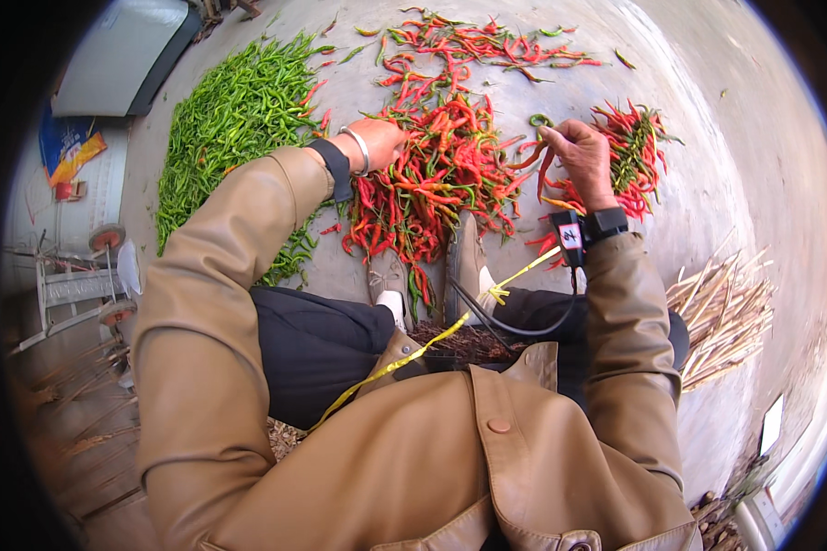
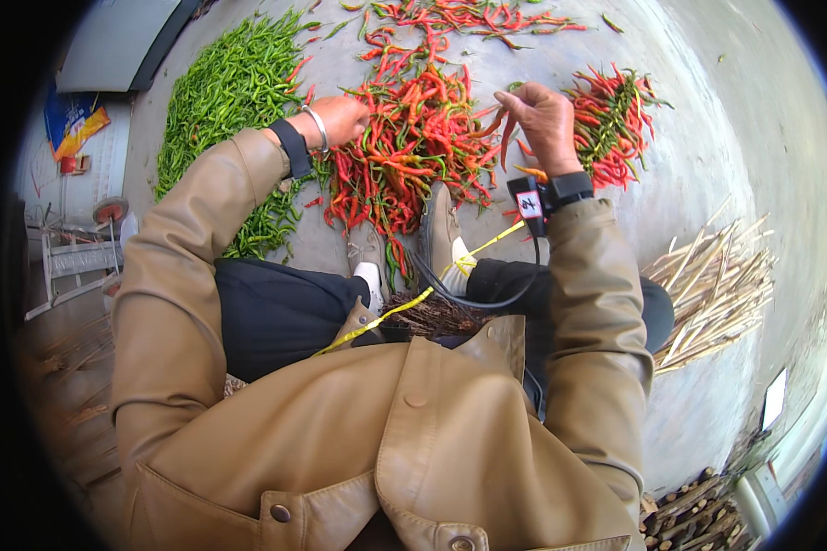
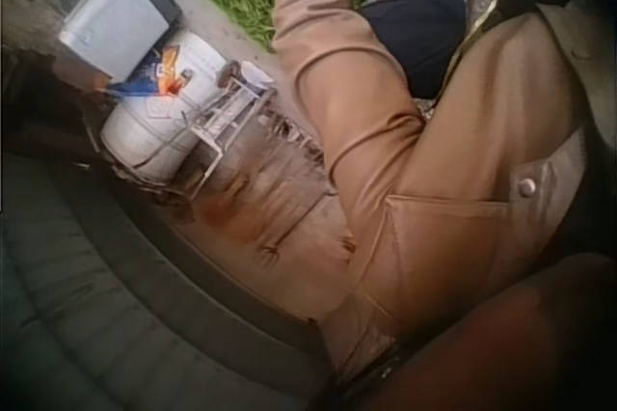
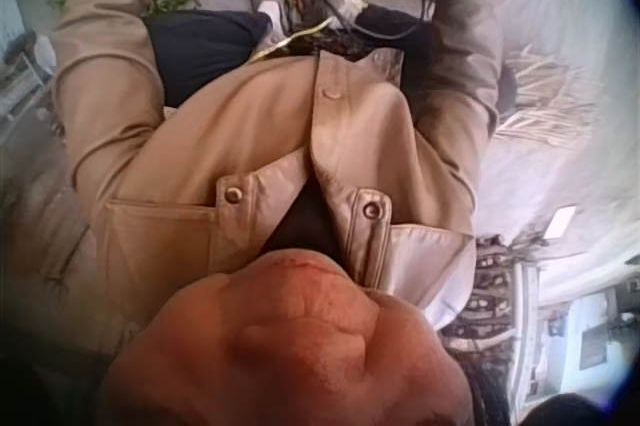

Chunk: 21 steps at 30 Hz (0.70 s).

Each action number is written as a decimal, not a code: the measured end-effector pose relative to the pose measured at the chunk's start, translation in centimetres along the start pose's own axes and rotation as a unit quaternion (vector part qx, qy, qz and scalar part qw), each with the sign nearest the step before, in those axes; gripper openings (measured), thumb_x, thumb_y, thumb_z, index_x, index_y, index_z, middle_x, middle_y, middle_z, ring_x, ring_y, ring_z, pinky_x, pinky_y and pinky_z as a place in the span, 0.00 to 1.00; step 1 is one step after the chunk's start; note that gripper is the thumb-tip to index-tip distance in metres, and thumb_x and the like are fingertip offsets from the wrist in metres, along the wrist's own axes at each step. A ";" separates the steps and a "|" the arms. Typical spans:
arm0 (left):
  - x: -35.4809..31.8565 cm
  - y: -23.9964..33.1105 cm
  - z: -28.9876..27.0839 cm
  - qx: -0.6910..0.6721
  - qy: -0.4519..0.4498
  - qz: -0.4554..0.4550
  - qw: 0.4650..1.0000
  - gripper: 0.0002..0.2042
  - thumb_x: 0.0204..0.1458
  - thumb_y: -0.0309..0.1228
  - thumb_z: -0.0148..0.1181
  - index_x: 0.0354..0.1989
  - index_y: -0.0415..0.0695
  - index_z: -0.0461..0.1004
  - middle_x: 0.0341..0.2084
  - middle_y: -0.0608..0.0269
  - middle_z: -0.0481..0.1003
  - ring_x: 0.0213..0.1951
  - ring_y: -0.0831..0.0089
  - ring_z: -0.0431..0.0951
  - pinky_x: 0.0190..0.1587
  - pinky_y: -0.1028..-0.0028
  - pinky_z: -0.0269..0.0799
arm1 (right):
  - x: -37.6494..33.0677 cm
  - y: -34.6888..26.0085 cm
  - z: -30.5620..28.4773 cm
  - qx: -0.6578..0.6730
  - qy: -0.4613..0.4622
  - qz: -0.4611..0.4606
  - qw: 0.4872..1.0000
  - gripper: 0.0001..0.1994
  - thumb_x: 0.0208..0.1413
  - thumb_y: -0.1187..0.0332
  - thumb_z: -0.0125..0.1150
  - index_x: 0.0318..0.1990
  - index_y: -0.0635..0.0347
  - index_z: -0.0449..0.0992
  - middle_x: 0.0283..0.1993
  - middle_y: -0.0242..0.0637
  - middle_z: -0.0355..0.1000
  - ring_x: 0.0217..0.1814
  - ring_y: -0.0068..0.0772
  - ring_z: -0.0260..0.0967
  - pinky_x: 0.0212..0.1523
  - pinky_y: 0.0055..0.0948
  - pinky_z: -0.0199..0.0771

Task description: The person sits on the floor and strings red chili peppers onto a yellow cord. They pick peppers from a pile, thread them through the stems, and accumulate a growing string of peppers.

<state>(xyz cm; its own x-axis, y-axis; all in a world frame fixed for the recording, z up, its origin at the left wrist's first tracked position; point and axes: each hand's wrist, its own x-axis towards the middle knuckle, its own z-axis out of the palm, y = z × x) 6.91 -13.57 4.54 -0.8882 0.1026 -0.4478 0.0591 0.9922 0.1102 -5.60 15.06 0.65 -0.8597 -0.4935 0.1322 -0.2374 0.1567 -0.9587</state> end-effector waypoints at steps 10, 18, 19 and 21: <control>0.1 1.6 7.7 -0.161 0.221 -0.201 0.941 0.06 0.45 0.29 0.51 0.28 0.42 0.73 0.21 0.57 0.74 0.23 0.65 0.74 0.27 0.68 0.69 | -11.9 -1.0 -4.9 0.184 0.079 0.179 0.963 0.05 0.48 0.73 0.59 0.28 0.65 0.71 0.22 0.30 0.70 0.21 0.14 0.64 0.20 0.13 0.62; -0.5 5.5 11.5 -0.587 0.324 -0.283 0.686 0.09 0.45 0.25 0.54 0.35 0.38 0.73 0.22 0.65 0.72 0.19 0.79 0.70 0.20 0.80 0.67 | -10.8 -1.6 -4.2 0.233 0.034 0.140 0.962 0.03 0.49 0.73 0.58 0.28 0.62 0.71 0.23 0.29 0.70 0.22 0.14 0.65 0.22 0.13 0.63; -0.2 5.9 11.3 -0.589 0.321 -0.272 0.690 0.08 0.45 0.25 0.54 0.35 0.38 0.73 0.22 0.66 0.72 0.20 0.80 0.70 0.20 0.80 0.67 | -10.9 -1.6 -4.2 0.232 0.038 0.136 0.962 0.03 0.49 0.73 0.58 0.28 0.62 0.71 0.23 0.29 0.69 0.23 0.14 0.65 0.22 0.13 0.63; 0.3 6.4 10.7 -0.570 0.299 -0.288 0.709 0.06 0.44 0.25 0.56 0.31 0.39 0.74 0.23 0.66 0.72 0.23 0.79 0.72 0.26 0.79 0.69 | -11.1 -1.6 -4.2 0.229 0.038 0.118 0.965 0.04 0.49 0.73 0.58 0.27 0.62 0.71 0.22 0.28 0.69 0.23 0.14 0.64 0.22 0.13 0.62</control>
<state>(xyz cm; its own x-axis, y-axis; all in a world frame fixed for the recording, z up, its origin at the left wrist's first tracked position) 11.89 -6.38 -4.37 -0.6703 -0.6825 -0.2913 -0.4953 0.1192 0.8605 2.41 23.88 1.77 -0.9004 -0.4229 -0.1020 0.1791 -0.1467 -0.9728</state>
